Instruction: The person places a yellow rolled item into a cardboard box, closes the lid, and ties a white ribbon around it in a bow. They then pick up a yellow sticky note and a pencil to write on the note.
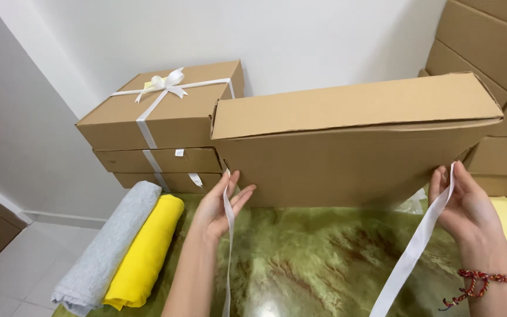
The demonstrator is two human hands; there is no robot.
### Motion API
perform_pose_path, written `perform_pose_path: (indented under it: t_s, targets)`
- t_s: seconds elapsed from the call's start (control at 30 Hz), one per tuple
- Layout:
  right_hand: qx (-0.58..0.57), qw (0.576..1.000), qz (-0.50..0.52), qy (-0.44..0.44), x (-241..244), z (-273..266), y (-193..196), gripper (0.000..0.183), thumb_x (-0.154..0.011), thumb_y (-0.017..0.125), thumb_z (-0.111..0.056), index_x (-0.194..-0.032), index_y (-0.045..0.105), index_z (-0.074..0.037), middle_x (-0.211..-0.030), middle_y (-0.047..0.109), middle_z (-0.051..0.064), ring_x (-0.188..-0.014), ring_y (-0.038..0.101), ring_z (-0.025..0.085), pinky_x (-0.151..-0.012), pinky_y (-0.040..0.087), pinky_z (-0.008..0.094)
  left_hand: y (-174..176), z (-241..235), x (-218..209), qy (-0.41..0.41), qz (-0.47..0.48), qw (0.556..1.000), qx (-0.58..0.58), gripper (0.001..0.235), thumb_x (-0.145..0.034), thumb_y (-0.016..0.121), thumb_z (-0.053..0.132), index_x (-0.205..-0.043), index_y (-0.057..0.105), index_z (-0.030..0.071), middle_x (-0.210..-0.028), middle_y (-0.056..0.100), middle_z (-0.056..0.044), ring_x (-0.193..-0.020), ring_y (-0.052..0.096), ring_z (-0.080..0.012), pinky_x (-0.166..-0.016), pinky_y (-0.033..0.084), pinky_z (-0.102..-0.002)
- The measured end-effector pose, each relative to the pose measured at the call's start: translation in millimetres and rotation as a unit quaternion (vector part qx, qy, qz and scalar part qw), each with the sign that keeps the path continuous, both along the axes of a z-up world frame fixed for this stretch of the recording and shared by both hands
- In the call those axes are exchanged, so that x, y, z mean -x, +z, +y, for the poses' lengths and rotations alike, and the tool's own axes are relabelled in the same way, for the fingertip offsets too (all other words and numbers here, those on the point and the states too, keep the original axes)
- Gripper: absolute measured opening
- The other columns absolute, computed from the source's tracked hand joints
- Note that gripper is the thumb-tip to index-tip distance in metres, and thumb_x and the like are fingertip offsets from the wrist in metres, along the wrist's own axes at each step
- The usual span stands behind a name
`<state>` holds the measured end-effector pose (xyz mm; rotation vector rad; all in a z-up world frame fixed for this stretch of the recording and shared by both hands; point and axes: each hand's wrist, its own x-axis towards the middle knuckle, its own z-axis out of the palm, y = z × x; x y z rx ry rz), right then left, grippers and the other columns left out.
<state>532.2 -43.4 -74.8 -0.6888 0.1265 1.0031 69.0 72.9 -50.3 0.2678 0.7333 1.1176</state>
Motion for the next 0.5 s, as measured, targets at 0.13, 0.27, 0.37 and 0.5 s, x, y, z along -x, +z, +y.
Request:
perform_pose_path:
  t_s: [0.13, 0.27, 0.37, 0.5]
  targets:
    - [-0.02, 0.999, -0.036, 0.029, -4, 21, -17, 0.011, -0.102, 0.077, -0.031, -0.104, 0.073, -0.021, -0.109, 0.079, -0.007, -0.112, 0.082, 0.007, -0.101, 0.074, 0.016, -5, 12, -13, 0.018, 0.006, 0.999, -0.028, 0.033, -0.097, 0.069, 0.023, -0.128, 0.07, 0.015, -0.146, 0.07, -0.003, -0.136, 0.063, -0.0504, -0.109, 0.056, -0.049]
    - [-0.019, 1.0, -0.012, -0.007, 19, 23, 0, 0.016, -0.104, 0.074, -0.027, -0.105, 0.071, -0.012, -0.116, 0.072, -0.001, -0.114, 0.083, 0.014, -0.105, 0.075, 0.021, 11, 6, -31, 0.054, -0.002, 0.998, -0.016, 0.034, -0.098, 0.068, 0.017, -0.132, 0.067, 0.01, -0.145, 0.071, -0.005, -0.135, 0.064, -0.0508, -0.109, 0.056, -0.049]
    - [0.011, 1.0, -0.027, 0.001, 49, 12, 26, 0.023, -0.104, 0.069, -0.028, -0.121, 0.07, -0.012, -0.128, 0.073, 0.001, -0.12, 0.08, 0.01, -0.109, 0.07, 0.021, 12, 2, -43, 0.09, -0.001, 0.996, -0.008, 0.043, -0.094, 0.071, 0.015, -0.136, 0.067, 0.007, -0.144, 0.068, -0.005, -0.128, 0.067, -0.0468, -0.106, 0.058, -0.049]
    - [0.051, 0.991, -0.112, 0.047, 70, 12, 4, 0.024, -0.104, 0.068, -0.033, -0.121, 0.063, -0.018, -0.12, 0.068, 0.001, -0.12, 0.068, 0.012, -0.113, 0.061, 0.028, -7, -2, -63, 0.137, -0.028, 0.99, 0.005, 0.032, -0.1, 0.069, 0.012, -0.131, 0.07, 0.006, -0.12, 0.074, -0.006, -0.129, 0.071, -0.0336, -0.112, 0.056, -0.052]
